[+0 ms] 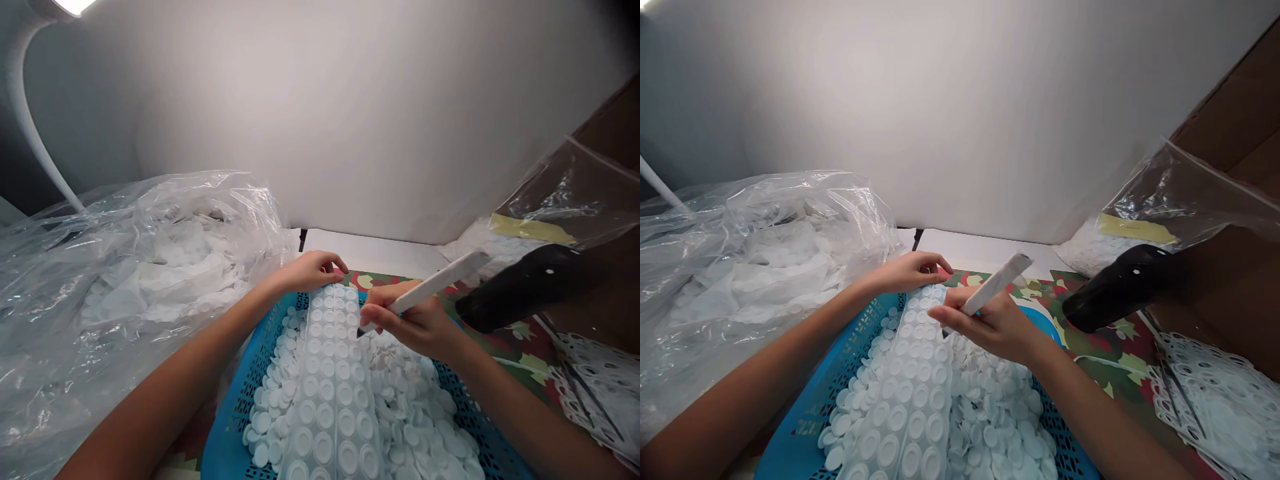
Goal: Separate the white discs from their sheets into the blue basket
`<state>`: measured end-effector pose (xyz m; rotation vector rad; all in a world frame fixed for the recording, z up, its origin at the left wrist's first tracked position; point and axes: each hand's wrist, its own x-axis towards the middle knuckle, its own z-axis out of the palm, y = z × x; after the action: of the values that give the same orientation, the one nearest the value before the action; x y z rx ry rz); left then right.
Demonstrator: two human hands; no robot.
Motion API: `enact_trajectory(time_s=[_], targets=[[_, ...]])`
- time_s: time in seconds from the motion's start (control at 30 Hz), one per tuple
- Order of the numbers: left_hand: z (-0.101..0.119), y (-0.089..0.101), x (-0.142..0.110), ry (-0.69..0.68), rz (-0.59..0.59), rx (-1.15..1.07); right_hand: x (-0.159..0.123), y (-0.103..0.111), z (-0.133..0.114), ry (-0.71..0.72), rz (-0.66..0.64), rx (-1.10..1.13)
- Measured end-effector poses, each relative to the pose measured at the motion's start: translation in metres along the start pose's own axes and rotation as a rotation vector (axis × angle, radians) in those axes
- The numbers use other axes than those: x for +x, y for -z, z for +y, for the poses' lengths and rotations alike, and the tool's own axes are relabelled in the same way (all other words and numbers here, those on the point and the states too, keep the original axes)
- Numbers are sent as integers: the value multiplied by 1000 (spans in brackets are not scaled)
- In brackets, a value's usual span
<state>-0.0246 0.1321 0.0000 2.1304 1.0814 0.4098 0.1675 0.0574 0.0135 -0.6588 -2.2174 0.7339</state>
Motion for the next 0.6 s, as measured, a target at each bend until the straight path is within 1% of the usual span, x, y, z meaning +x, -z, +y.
enact_trajectory(time_s=[0.1,0.17,0.23,0.43,0.5,0.6], targets=[[1,0,0,3,-1,5,0,0,0,-31,-107,-38],[1,0,0,8,-5,8,0,0,-1,-72,-147,-56],[2,0,0,13,-7,11,0,-1,-2,-88,-161,-47],[2,1,-1,9,-3,19,0,-1,-2,-52,-153,-40],[1,1,-1,6,-5,16,0,-1,-1,-84,-204,-68],[1,1,0,2,-5,16,0,-2,0,-143,-328,-130]])
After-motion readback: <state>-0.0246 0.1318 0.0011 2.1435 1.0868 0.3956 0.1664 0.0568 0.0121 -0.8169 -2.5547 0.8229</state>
